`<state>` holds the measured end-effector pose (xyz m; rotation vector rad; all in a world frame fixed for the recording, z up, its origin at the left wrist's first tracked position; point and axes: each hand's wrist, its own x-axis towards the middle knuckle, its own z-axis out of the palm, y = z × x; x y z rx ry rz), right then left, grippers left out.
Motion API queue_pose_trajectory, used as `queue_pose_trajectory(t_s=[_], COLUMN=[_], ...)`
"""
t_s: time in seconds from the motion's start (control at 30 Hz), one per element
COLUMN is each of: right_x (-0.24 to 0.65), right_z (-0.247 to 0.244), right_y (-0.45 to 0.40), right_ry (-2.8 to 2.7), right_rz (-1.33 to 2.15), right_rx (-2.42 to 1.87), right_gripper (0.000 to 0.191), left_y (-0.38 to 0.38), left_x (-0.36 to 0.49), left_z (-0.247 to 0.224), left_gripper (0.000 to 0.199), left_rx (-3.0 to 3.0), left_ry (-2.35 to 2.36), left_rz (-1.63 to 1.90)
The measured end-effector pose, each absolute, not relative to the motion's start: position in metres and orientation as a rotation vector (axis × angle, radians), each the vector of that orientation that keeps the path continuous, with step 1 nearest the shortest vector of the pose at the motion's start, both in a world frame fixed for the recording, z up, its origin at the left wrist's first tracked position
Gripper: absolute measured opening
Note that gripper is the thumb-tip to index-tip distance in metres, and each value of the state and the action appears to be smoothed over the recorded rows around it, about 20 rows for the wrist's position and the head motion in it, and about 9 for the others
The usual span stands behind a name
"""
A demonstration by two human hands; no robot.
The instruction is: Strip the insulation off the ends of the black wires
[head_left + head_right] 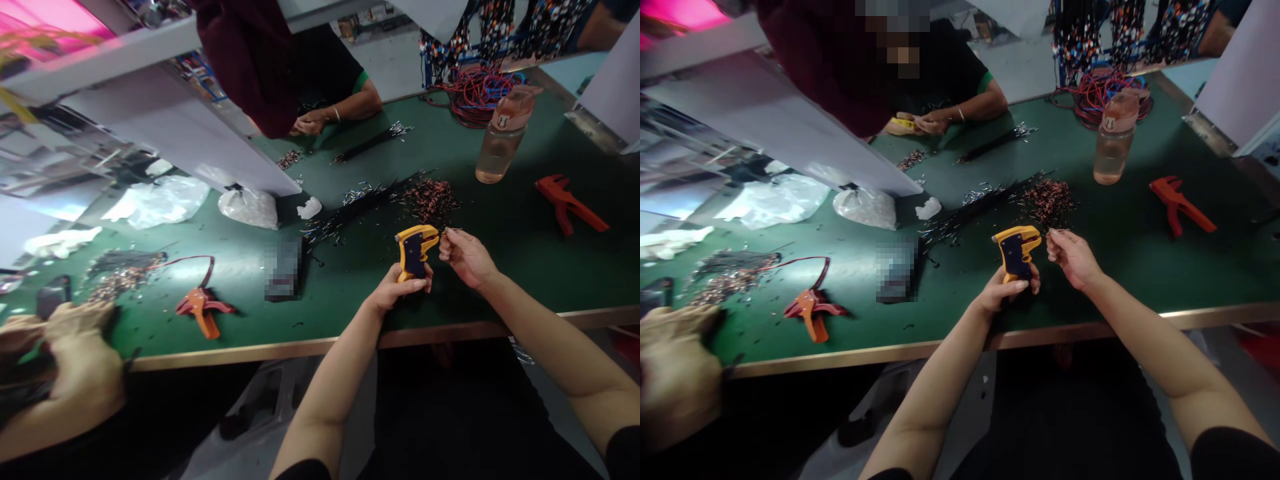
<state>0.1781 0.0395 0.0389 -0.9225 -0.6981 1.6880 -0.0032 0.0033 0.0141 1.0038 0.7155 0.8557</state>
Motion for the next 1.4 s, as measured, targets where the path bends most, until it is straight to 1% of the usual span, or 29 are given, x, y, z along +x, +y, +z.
queue_pose_trajectory(t_s=[0.2, 0.5, 0.73, 0.93, 1.03, 1.2, 1.4], right_x=[0.177, 0.179, 0.174, 0.175, 0.175, 0.174, 0.171], right_z=[0.040, 0.036, 0.028, 0.024, 0.024, 0.021, 0.014], right_y=[0.040, 0.040, 0.042, 0.043, 0.042, 0.037, 0.034], right_ry=[-0.659, -0.751, -0.734, -0.830, -0.881, -1.032, -1.171], right_rz=[1.698, 1.679, 1.481, 1.259, 1.182, 1.019, 1.036], right_rx=[-0.921, -0.906, -0.975, -1.014, -1.044, -1.145, -1.183], right_gripper=[0.048, 0.044, 0.040, 0.032, 0.030, 0.031, 0.037], left_y=[0.003, 0.001, 0.001, 0.004, 0.008, 0.011, 0.012], left_x=[-0.003, -0.001, 0.016, 0.010, 0.005, 0.001, 0.002], left_z=[0.014, 0.009, 0.004, 0.009, 0.012, 0.011, 0.010], left_gripper=[0.047, 0.044, 0.046, 0.040, 0.037, 0.048, 0.053], left_rx=[1.029, 1.113, 0.994, 0.858, 0.800, 0.806, 0.842], left_ry=[0.730, 0.838, 0.959, 0.687, 0.684, 0.701, 0.680], left_rz=[0.826, 0.865, 1.003, 1.109, 1.192, 1.206, 1.177])
